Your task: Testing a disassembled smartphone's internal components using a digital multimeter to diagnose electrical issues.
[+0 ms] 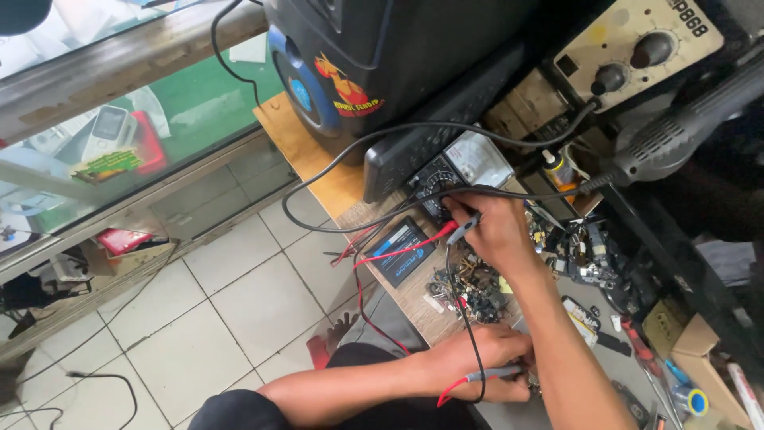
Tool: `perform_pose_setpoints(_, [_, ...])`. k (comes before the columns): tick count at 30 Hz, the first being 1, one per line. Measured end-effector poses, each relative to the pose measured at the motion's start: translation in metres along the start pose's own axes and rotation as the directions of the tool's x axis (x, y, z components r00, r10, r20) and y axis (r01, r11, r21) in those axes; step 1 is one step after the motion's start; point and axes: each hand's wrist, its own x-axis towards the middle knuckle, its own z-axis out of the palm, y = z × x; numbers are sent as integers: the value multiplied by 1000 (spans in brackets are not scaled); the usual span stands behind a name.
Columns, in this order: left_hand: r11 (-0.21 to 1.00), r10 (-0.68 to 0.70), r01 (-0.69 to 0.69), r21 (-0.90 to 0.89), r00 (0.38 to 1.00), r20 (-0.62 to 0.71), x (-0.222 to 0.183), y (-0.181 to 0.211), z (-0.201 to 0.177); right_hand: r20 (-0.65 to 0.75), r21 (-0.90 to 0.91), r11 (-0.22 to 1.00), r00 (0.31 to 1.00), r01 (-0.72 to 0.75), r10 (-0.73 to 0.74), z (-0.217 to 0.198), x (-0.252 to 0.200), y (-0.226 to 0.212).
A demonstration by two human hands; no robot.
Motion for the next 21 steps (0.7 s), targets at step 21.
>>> perform_pose_setpoints(21, [967, -157, 167, 195, 985, -66, 18, 7, 15, -712, 589, 784, 333, -196, 618, -76, -209, -12])
